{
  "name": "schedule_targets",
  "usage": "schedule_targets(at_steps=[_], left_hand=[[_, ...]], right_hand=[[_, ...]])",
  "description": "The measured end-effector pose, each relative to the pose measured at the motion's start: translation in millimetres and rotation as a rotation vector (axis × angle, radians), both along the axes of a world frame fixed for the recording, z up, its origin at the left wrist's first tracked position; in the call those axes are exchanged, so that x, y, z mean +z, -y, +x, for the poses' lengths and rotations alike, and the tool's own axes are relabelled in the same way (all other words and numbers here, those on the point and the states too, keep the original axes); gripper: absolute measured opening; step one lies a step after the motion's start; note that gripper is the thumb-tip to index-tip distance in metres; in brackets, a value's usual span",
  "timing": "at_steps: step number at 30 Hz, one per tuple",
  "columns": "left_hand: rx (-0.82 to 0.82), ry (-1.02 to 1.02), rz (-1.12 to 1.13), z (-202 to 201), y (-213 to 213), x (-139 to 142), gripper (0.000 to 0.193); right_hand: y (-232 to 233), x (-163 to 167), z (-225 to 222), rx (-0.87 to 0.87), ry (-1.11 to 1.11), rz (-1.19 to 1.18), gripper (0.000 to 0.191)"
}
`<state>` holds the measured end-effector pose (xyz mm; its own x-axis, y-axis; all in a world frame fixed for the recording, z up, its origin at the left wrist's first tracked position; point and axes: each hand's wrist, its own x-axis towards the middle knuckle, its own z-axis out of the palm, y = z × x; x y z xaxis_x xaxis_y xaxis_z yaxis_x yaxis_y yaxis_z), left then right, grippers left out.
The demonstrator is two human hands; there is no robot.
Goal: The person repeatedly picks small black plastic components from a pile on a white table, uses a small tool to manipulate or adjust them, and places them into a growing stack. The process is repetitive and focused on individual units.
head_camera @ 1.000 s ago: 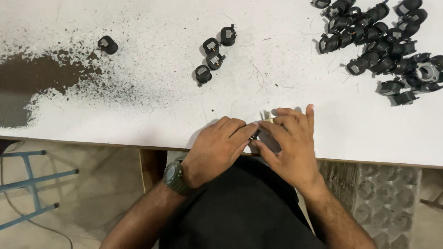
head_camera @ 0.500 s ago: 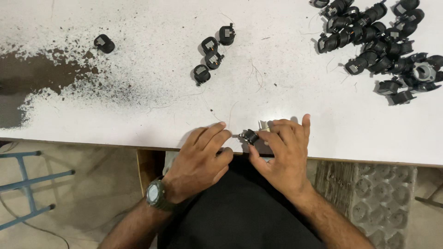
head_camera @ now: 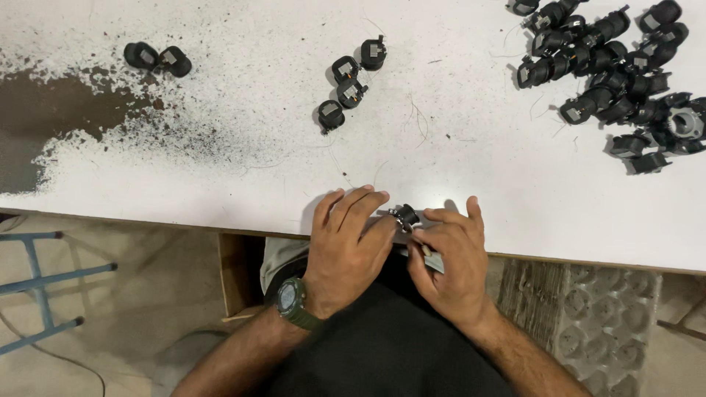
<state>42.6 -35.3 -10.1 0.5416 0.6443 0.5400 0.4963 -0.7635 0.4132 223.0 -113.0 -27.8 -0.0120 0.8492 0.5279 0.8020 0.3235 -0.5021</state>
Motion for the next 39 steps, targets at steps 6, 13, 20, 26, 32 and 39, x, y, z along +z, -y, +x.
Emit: schedule_targets(at_steps=[6,13,20,26,32,39], left_hand=[[-0.057,-0.051,0.096,-4,-5,7,0.015],[-0.194,-0.104,0.129,-9,-10,10,0.017],[-0.191,-0.077,0.119,-20,-8,-4,0.014],[-0.12,-0.028,0.148,-15,-5,-9,0.012],[-0.1,0.051,-0.131,-14,-6,-10,0.009],[-0.062,0.048,-0.199,-10,-4,-10,0.008]], right_hand=[[-2,1,-3,0.033,-0.027,-0.022,0.032],[-3,2,-5,0.034,-0.06,-0.036,0.03],[-3,2,-10,0.03,-0.094,-0.033,0.031],[-2,4,-14,0.035,-0.083,-0.028,0.03],[-1,5,-15,0.024,-0.09,-0.027,0.03],[1,-5,-11,0.033,-0.014,0.046,0.037]])
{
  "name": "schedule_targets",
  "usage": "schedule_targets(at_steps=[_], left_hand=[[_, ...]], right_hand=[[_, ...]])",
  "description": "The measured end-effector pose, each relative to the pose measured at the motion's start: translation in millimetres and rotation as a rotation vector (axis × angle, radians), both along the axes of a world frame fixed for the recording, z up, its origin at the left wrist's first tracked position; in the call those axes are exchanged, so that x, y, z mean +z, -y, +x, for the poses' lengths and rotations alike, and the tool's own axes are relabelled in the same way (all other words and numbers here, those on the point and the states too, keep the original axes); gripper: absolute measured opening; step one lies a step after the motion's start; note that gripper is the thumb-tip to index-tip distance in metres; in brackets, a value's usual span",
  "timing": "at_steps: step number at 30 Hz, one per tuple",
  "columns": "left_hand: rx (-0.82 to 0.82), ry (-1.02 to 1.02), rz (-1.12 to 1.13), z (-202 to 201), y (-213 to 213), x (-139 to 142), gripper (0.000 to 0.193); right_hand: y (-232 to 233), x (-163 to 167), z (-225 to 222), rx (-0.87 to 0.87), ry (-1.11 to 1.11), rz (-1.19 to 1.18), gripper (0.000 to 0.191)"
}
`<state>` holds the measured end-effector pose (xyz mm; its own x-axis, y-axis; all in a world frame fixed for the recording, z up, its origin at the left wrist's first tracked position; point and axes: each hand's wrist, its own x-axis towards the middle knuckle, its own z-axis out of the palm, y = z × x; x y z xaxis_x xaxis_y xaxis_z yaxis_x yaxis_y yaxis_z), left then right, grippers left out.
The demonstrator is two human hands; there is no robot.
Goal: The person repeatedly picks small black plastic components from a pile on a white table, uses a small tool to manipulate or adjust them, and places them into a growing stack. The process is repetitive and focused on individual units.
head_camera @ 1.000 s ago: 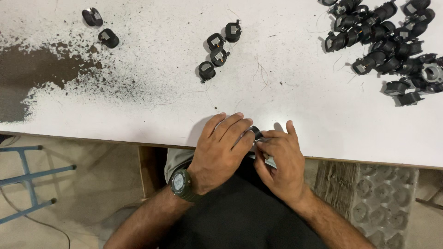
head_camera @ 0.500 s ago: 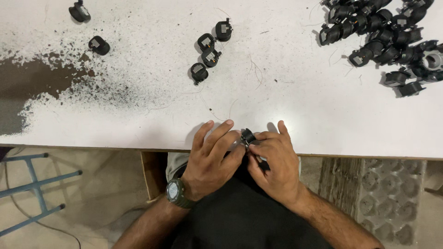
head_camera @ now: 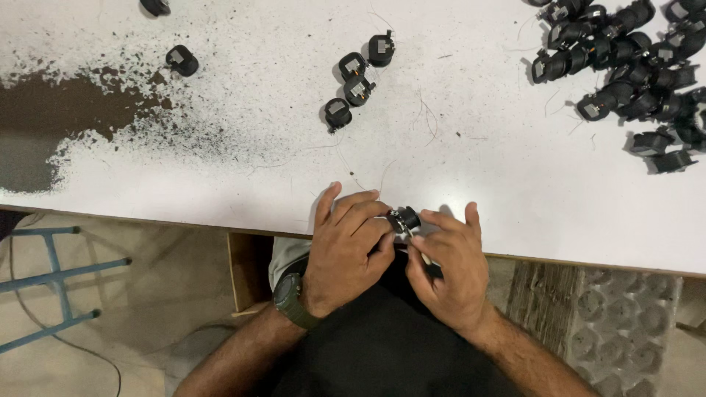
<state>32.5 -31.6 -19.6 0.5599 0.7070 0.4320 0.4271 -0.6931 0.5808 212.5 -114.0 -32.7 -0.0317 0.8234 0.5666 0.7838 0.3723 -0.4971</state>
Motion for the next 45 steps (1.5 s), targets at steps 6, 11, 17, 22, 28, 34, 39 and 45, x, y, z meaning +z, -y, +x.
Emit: schedule_targets(at_steps=[6,11,17,22,28,34,39,45], left_hand=[[-0.007,0.022,-0.019,0,1,1,0.009],[0.0,0.035,-0.009,2,1,-1,0.008],[-0.005,0.012,-0.021,2,0,1,0.009],[0.018,0.034,-0.072,3,-1,-1,0.025],[0.059,-0.033,0.007,1,-6,0,0.026],[0.05,0.008,0.02,-5,-17,19,0.022],[0.119,-0.081,0.044,-8,-29,34,0.043],[0.105,-0.171,0.017,0,-28,40,0.044]], right_hand=[[1,-10,-1,0.069,0.022,0.061,0.039],[1,-3,-1,0.062,0.052,0.025,0.035],[-1,10,0,0.052,0.064,-0.065,0.03],[-4,22,9,-0.033,0.096,0.007,0.024],[-16,19,11,-0.183,0.23,-0.135,0.041],[-21,16,12,-0.132,0.15,-0.142,0.023],[-30,34,24,-0.215,0.134,-0.215,0.028],[-74,46,23,-0.062,0.251,-0.282,0.033]])
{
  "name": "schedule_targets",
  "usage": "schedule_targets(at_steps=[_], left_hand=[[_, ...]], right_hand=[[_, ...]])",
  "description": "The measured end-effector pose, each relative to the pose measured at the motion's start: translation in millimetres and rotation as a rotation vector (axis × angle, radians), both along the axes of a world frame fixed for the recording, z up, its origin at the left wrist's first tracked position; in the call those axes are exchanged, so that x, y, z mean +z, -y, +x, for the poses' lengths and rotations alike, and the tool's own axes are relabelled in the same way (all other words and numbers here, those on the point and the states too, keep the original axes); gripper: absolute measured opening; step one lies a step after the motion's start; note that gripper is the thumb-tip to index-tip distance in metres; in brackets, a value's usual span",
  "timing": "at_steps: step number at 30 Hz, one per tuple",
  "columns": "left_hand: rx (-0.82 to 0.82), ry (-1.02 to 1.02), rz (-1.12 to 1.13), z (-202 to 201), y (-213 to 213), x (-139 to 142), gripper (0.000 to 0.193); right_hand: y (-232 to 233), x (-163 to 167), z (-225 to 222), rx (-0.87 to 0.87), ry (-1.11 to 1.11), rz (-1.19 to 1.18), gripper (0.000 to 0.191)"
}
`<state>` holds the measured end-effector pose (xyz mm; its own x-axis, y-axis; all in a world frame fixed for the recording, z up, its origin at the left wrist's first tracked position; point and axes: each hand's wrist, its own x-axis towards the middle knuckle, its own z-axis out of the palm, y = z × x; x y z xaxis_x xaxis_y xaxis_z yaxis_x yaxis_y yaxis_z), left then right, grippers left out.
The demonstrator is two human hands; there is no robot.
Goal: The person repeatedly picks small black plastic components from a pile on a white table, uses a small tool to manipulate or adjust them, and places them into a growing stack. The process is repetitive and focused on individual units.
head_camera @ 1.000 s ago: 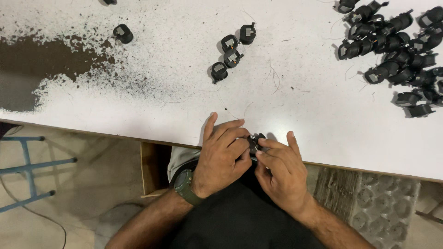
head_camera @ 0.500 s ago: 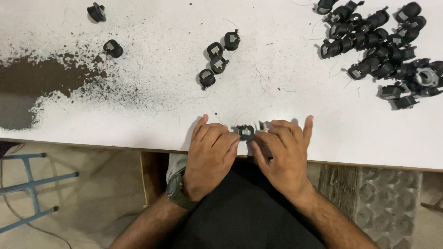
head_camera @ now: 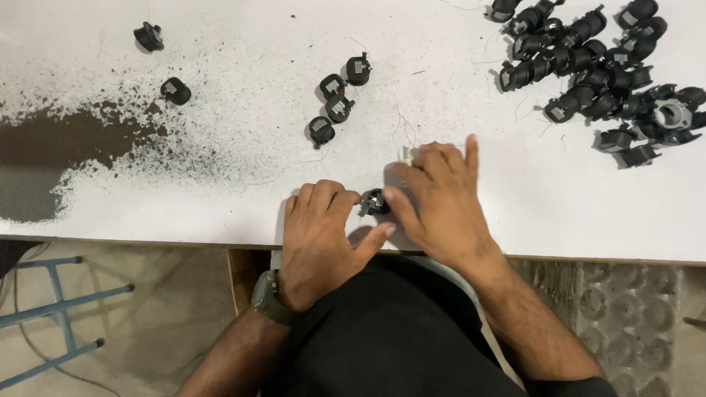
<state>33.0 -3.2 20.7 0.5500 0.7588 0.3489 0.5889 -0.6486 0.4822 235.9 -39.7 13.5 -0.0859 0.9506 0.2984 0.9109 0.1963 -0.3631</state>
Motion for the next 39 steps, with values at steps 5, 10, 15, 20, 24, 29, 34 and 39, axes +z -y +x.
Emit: schedule_targets(at_steps=[5,10,15,20,24,29,34,39], left_hand=[[-0.048,0.049,-0.027,0,4,-4,0.02],[-0.123,0.094,-0.095,0,14,-6,0.019],[-0.216,0.089,-0.102,-2,19,-5,0.033],[-0.165,0.004,-0.088,-4,19,-10,0.031],[-0.196,-0.048,0.011,-6,19,-12,0.043],[-0.236,-0.015,0.095,-5,19,-14,0.03],[-0.237,0.045,0.128,-8,17,-17,0.024],[-0.235,0.002,0.215,-15,16,-21,0.021]], right_hand=[[6,4,2,0.094,-0.07,-0.085,0.028],[37,-3,8,0.107,-0.166,-0.036,0.033],[55,-21,0,0.081,-0.106,0.095,0.032],[54,-24,-1,0.047,-0.134,0.134,0.053],[52,-21,-1,0.031,-0.115,0.042,0.048],[53,-21,-5,0.042,-0.118,0.057,0.045],[54,-20,-7,0.014,-0.127,0.075,0.041],[52,-21,-10,-0.012,-0.135,0.123,0.039]])
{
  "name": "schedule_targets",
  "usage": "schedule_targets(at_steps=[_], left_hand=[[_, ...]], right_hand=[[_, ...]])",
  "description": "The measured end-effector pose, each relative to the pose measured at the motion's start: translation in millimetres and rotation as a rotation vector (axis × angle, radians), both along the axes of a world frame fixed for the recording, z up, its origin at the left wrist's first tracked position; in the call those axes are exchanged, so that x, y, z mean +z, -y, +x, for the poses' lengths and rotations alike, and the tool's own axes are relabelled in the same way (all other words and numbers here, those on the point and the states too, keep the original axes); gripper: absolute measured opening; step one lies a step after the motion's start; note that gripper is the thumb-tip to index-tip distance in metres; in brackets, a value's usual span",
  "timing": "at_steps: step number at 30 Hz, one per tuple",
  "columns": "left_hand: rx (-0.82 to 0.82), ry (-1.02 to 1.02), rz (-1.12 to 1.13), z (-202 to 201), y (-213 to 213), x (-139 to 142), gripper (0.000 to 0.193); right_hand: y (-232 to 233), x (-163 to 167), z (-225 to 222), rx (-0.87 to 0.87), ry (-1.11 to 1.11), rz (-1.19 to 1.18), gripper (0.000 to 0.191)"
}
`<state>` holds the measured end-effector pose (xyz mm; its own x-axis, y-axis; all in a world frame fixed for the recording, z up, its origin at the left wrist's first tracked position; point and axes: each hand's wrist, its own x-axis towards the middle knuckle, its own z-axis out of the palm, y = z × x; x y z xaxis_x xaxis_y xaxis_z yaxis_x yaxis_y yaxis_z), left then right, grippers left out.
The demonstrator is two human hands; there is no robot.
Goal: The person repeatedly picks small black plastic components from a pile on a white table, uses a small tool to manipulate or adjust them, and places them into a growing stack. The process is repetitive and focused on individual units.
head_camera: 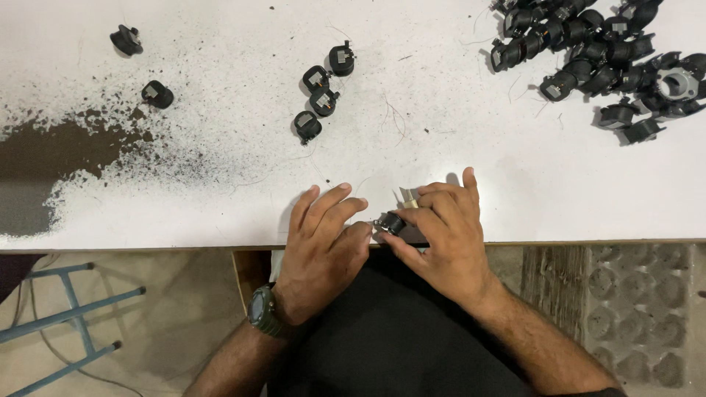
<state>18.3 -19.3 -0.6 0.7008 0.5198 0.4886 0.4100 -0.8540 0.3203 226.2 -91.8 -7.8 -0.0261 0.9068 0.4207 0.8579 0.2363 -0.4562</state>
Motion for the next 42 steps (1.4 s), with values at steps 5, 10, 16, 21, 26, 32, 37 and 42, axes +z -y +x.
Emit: schedule_targets(at_steps=[5,10,16,21,26,32,37,42], left_hand=[[-0.099,0.008,0.095,7,1,2,0.024],[-0.01,0.12,-0.293,14,-5,12,0.02],[0.032,0.149,-0.42,14,0,10,0.019],[0.038,0.237,-0.545,24,7,-1,0.019],[0.047,0.276,-0.533,29,15,-7,0.018],[0.05,0.307,-0.508,29,17,-12,0.018],[0.059,0.257,-0.51,29,18,-18,0.016],[0.039,0.279,-0.464,32,19,-25,0.015]], right_hand=[[1,2,-1,0.06,0.01,-0.052,0.04],[0,7,0,0.076,0.021,-0.035,0.04],[3,7,3,0.031,0.007,-0.046,0.04],[20,-4,7,0.004,-0.087,0.184,0.028],[37,-27,-6,0.083,-0.236,0.161,0.035],[37,-36,-10,0.085,-0.19,0.18,0.033],[37,-39,-9,0.079,-0.169,0.178,0.035],[34,-38,-9,0.088,-0.142,0.171,0.037]])
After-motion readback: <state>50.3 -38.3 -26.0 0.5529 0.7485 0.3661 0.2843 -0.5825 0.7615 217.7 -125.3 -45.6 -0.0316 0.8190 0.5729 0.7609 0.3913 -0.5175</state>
